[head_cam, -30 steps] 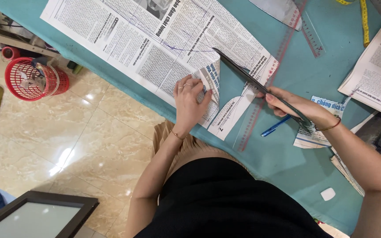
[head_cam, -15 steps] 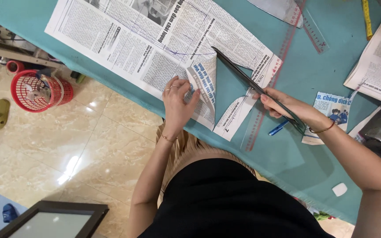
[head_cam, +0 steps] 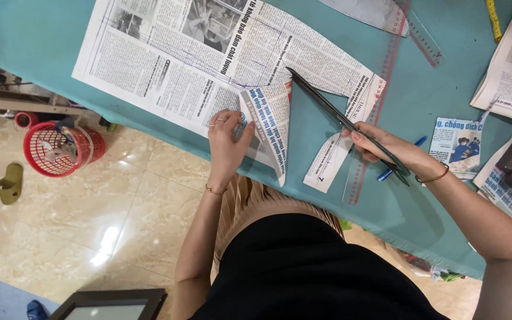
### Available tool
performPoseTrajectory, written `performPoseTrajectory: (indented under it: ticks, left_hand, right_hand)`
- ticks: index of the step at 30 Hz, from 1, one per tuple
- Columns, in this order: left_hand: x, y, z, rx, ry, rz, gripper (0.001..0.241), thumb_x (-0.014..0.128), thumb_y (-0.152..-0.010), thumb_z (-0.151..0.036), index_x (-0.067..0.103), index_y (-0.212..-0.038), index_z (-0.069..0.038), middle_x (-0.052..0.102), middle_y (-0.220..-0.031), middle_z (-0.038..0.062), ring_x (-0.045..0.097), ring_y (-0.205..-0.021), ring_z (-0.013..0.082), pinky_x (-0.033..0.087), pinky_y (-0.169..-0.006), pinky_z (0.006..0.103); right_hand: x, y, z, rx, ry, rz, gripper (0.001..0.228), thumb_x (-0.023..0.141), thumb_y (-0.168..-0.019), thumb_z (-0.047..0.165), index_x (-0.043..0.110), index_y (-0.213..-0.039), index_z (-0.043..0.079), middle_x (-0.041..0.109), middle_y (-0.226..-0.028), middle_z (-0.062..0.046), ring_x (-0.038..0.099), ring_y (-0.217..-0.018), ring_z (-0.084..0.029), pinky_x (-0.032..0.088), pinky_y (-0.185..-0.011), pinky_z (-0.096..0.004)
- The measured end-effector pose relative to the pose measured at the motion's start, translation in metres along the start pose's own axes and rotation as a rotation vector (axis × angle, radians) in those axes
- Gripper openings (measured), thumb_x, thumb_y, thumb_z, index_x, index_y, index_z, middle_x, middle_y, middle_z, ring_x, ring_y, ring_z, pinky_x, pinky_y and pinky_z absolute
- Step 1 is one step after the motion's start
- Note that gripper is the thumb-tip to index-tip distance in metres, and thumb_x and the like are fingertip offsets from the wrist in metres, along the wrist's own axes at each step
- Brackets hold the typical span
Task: Drawing, measuring, and cutting a garment pattern out of newspaper.
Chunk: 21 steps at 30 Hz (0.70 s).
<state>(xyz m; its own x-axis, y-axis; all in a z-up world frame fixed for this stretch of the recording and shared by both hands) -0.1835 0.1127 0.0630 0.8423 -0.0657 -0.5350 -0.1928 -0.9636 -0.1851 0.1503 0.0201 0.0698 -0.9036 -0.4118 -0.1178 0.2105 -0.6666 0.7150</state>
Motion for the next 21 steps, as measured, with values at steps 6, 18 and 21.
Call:
performPoseTrajectory:
  ticks: [6,18,21]
  left_hand:
    - [-0.014,-0.016,0.019,-0.062,0.041,0.035,0.019,0.078,-0.089,-0.013,0.065,-0.087,0.0,0.069,-0.112,0.012,0.054,-0.114,0.0336,0.045,-0.095,0.0443]
    - [-0.047,-0.059,0.05,-0.003,0.046,0.071,0.018,0.076,-0.092,-0.014,0.066,-0.094,0.001,0.069,-0.108,0.013,0.055,-0.11,0.0323,0.044,-0.097,0.0429]
    - [-0.053,-0.072,0.057,0.011,0.018,0.098,0.014,0.075,-0.094,-0.013,0.069,-0.094,0.0,0.071,-0.108,0.012,0.057,-0.107,0.0307,0.043,-0.097,0.0433]
  right_hand:
    - [0.015,-0.003,0.006,-0.003,-0.013,-0.027,0.064,0.048,-0.096,0.059,0.061,-0.13,0.006,0.035,-0.065,0.003,0.036,-0.057,-0.01,0.03,-0.052,-0.027]
    - [0.043,-0.009,0.012,0.0,-0.084,-0.085,0.057,0.041,-0.103,0.049,0.058,-0.132,0.002,0.034,-0.067,0.002,0.035,-0.058,-0.009,0.031,-0.051,-0.026]
    - [0.053,-0.016,0.011,0.009,-0.162,-0.108,0.057,0.042,-0.103,0.049,0.058,-0.131,0.002,0.036,-0.068,0.003,0.037,-0.058,-0.009,0.032,-0.051,-0.026]
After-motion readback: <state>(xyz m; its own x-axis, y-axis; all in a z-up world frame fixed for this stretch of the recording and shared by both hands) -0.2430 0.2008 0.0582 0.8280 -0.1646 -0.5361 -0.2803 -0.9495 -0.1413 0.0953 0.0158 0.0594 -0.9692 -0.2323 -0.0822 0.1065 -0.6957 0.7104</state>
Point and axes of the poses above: each hand's wrist, its own y-axis away from the middle knuckle, its own x-axis out of the palm, z = x × y, the point moved 6 cm from there along -y, towards the middle knuckle
